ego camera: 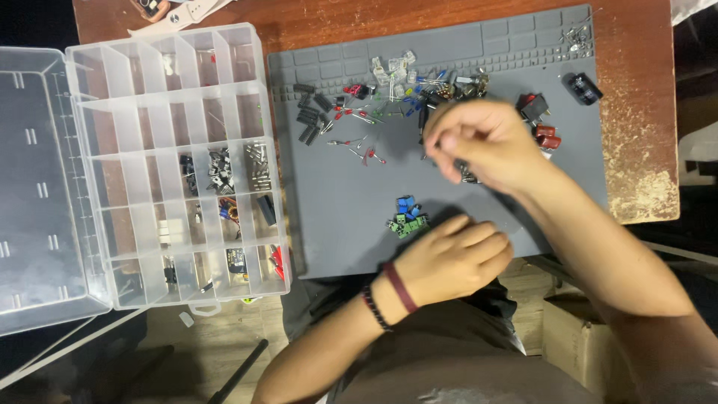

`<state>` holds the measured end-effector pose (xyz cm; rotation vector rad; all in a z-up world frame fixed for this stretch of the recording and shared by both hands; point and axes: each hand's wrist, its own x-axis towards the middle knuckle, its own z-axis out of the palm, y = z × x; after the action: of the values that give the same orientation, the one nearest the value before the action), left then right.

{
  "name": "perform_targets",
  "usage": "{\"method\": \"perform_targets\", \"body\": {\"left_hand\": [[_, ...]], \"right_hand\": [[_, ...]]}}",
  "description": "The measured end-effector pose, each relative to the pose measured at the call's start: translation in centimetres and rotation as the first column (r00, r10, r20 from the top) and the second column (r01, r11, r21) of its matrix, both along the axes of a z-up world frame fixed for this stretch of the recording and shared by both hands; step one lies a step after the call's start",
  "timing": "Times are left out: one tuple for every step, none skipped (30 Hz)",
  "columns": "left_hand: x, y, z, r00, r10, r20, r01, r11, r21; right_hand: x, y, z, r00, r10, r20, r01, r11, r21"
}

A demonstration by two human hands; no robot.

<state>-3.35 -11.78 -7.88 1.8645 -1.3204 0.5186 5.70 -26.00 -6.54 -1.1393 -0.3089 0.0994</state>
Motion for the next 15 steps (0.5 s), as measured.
{"method": "perform_targets", "body": {"left_hand": [[0.0, -0.5, 0.8, 1.0, -0.004, -0.001, 0.004, 1.0, -0.001], [0.0, -1.0, 1.7, 0.997, 0.067, -0.047, -0.061, 0.991, 0.119], [0.0, -1.5, 2.5, 0.986, 0.145, -0.086, -0.121, 0.963, 0.24], [-0.1, -2.4, 2.1, 0.986, 0.144, -0.088, -0.119, 0.963, 0.24], [-0.2, -3.2, 1.7, 0.971, 0.203, -0.13, -0.161, 0.947, 0.279], [-0.3, -4.0, 1.2, 0.95, 0.263, -0.169, -0.199, 0.926, 0.32], [0.0, -4.5, 1.0, 0.95, 0.263, -0.169, -0.2, 0.926, 0.319], [0.2, -5.1, 0.7, 0.96, 0.249, -0.132, -0.202, 0.935, 0.291], [0.4, -5.7, 0.5, 0.968, 0.234, -0.097, -0.202, 0.944, 0.261], [0.3, -6.1, 0.1, 0.967, 0.233, -0.099, -0.201, 0.944, 0.261], [0.3, -6.5, -0.2, 0.974, 0.197, -0.111, -0.167, 0.958, 0.232], [0.3, -6.9, -0.5, 0.98, 0.16, -0.121, -0.133, 0.97, 0.203], [0.3, -7.0, -0.4, 0.98, 0.159, -0.118, -0.133, 0.97, 0.204], [0.2, -7.1, -0.3, 0.983, 0.174, -0.056, -0.16, 0.968, 0.191], [0.1, -7.2, -0.1, 0.982, 0.188, 0.008, -0.186, 0.967, 0.174]], "right_hand": [[0.6, -0.6, 0.8, 1.0, -0.004, -0.001, 0.004, 1.0, -0.001], [1.2, -1.2, 1.6, 0.998, 0.045, 0.039, -0.043, 0.998, -0.052], [1.8, -1.7, 2.4, 0.992, 0.098, 0.077, -0.09, 0.99, -0.104], [2.1, -2.0, 2.8, 0.993, 0.096, 0.074, -0.088, 0.991, -0.104], [2.5, -2.2, 3.2, 0.991, 0.084, 0.104, -0.076, 0.994, -0.083], [2.8, -2.3, 3.6, 0.989, 0.071, 0.133, -0.063, 0.996, -0.062], [3.0, -2.6, 3.9, 0.989, 0.072, 0.133, -0.064, 0.996, -0.062], [3.1, -2.9, 4.3, 0.991, 0.049, 0.127, -0.045, 0.998, -0.035], [3.1, -3.2, 4.6, 0.993, 0.025, 0.118, -0.024, 1.0, -0.009], [3.2, -3.6, 4.5, 0.993, 0.025, 0.117, -0.024, 1.0, -0.01], [3.2, -3.8, 4.5, 0.994, -0.016, 0.108, 0.015, 1.0, 0.014], [3.3, -4.1, 4.5, 0.994, -0.057, 0.098, 0.054, 0.998, 0.038], [3.1, -4.2, 4.7, 0.993, -0.058, 0.1, 0.054, 0.998, 0.039], [3.0, -4.4, 4.8, 0.99, -0.074, 0.119, 0.071, 0.997, 0.035], [2.9, -4.6, 5.1, 0.986, -0.09, 0.139, 0.087, 0.996, 0.03]]}}
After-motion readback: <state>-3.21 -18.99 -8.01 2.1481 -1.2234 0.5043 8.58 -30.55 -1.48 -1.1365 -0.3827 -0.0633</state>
